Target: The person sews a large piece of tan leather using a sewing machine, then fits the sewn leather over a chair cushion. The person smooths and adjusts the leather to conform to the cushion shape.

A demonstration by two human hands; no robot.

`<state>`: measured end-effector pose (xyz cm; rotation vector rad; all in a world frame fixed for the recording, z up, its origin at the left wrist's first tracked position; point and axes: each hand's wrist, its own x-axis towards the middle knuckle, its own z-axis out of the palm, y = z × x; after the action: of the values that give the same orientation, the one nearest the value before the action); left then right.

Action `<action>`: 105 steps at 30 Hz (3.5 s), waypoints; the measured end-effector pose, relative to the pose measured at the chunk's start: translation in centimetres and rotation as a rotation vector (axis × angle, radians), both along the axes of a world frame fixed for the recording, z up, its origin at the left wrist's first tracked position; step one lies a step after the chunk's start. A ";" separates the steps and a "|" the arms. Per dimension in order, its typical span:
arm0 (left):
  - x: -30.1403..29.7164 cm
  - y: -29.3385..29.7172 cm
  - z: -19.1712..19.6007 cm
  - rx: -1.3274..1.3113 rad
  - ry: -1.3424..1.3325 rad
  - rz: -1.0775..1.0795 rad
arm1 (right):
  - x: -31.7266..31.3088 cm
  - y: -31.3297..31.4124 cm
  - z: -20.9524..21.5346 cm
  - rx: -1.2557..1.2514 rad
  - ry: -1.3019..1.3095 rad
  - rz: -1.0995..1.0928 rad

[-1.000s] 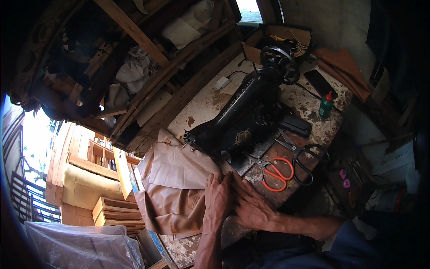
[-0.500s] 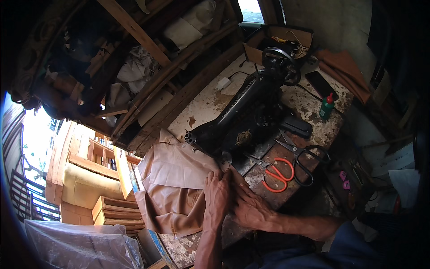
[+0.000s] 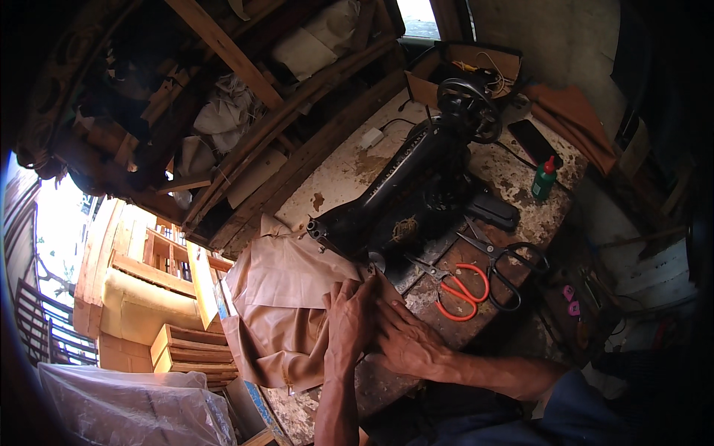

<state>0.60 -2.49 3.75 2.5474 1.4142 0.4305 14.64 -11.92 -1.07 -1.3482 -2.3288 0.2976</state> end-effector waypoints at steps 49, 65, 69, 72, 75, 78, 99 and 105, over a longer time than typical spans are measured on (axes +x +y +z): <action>2.0 -1.4 0.3 -0.066 0.020 0.091 | -1.1 1.5 -0.3 0.041 -0.065 0.001; 1.5 -0.2 -1.6 0.063 -0.040 0.105 | -2.1 3.9 0.6 0.054 -0.120 -0.014; 1.4 -0.4 -1.3 0.047 -0.029 0.101 | -1.9 3.5 0.3 0.079 -0.143 -0.028; 1.5 -0.4 -1.0 0.006 -0.045 0.106 | -1.8 3.4 0.0 -0.003 -0.165 -0.011; 1.6 -0.6 -0.5 -0.012 -0.056 0.106 | -1.8 3.3 0.1 0.014 -0.175 -0.023; 1.7 -0.8 -0.2 -0.016 -0.035 0.112 | -1.8 3.2 0.3 0.037 -0.188 -0.016; 0.5 1.2 -1.1 0.009 -0.081 0.091 | -2.9 5.2 0.0 0.083 -0.099 -0.044; -1.1 2.6 -1.7 -0.035 -0.253 0.050 | -4.0 7.0 -1.5 0.131 -0.097 -0.048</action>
<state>-0.49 0.12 2.01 2.3360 1.3800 0.7025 10.67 -4.92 -2.59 -1.3802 -2.3450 0.0646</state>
